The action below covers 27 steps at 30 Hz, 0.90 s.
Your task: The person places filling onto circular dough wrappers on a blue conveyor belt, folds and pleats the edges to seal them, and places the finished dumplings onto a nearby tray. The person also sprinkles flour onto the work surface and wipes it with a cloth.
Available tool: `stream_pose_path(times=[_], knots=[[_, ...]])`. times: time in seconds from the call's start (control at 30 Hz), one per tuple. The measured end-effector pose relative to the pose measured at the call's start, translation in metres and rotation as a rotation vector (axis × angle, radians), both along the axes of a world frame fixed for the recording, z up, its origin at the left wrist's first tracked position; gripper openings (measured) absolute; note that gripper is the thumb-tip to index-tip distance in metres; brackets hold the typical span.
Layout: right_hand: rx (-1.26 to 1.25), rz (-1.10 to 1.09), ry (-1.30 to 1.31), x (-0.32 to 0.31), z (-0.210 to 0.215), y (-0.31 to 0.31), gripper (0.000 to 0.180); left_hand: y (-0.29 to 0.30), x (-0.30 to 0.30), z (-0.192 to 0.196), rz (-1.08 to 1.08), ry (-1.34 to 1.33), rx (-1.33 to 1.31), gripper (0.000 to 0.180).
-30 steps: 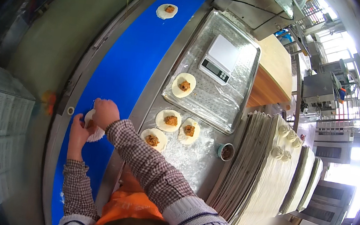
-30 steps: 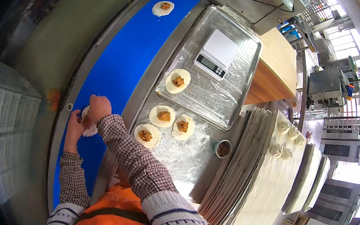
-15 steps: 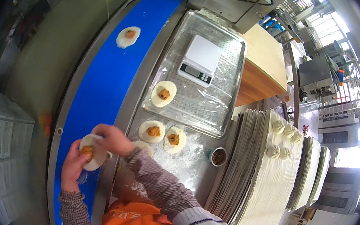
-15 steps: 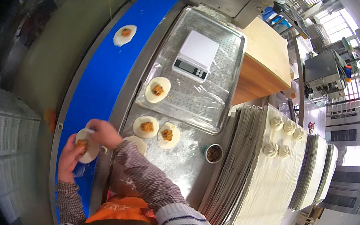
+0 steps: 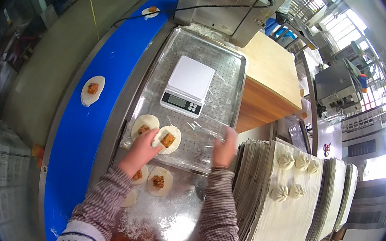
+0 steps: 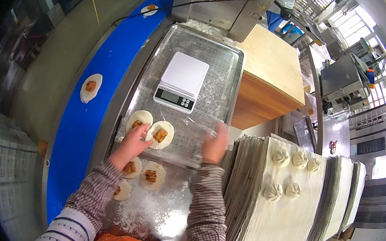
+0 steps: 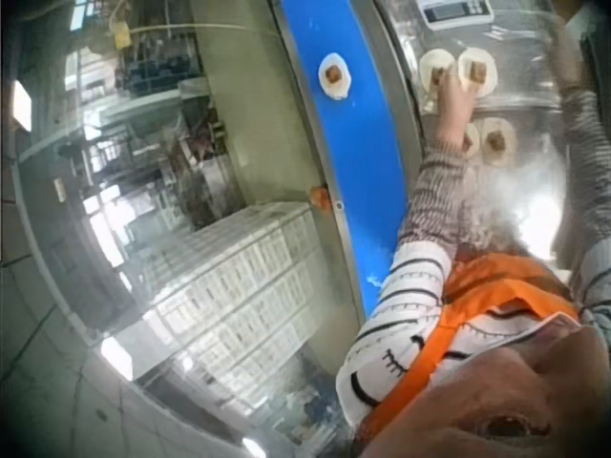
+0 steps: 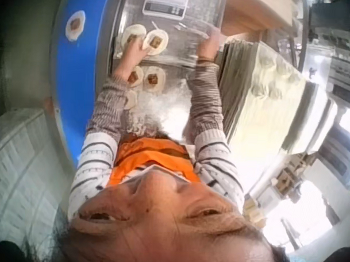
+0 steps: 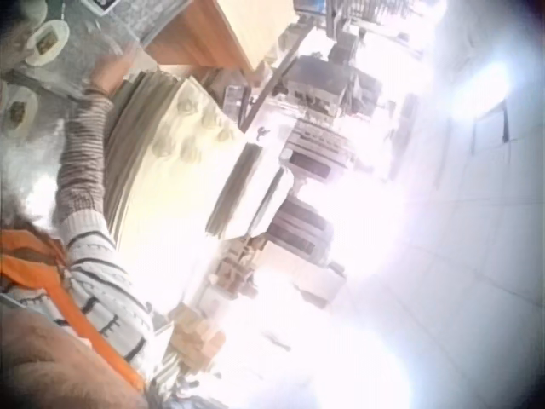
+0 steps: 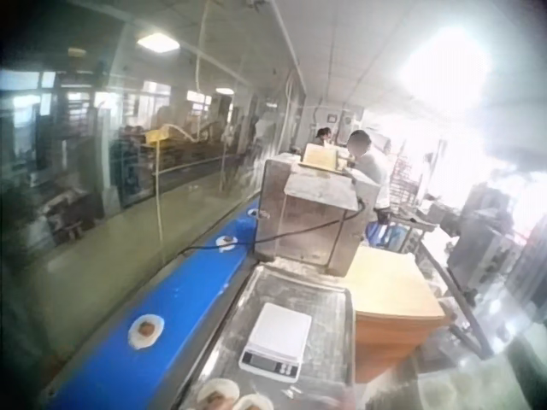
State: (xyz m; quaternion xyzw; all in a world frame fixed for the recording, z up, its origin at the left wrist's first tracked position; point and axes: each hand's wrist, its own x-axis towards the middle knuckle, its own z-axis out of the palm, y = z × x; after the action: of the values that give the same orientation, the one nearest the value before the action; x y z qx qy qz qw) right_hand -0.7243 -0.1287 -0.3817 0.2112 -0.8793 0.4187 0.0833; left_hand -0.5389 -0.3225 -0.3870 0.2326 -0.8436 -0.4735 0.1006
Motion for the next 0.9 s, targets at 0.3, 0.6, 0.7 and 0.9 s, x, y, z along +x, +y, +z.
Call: stream_pose_path(times=[0.3,0.6,0.7,0.9], knots=[[0.193,-0.257,-0.276,-0.046,-0.049,0.043,0.027,-0.022,0.038,-0.003,-0.421,-0.085,-0.797,0.006],[0.171,-0.211,-0.316,-0.090,-0.062,0.041,0.027,-0.030,0.012,-0.013,-0.367,0.015,-0.800,0.007],[0.089,-0.229,-0.358,-0.084,-0.072,0.039,0.027,-0.029,0.018,-0.017,-0.349,0.013,-0.769,0.008],[0.073,-0.199,-0.401,-0.072,-0.069,0.043,0.029,-0.036,0.027,-0.032,-0.283,-0.040,-0.769,0.012]])
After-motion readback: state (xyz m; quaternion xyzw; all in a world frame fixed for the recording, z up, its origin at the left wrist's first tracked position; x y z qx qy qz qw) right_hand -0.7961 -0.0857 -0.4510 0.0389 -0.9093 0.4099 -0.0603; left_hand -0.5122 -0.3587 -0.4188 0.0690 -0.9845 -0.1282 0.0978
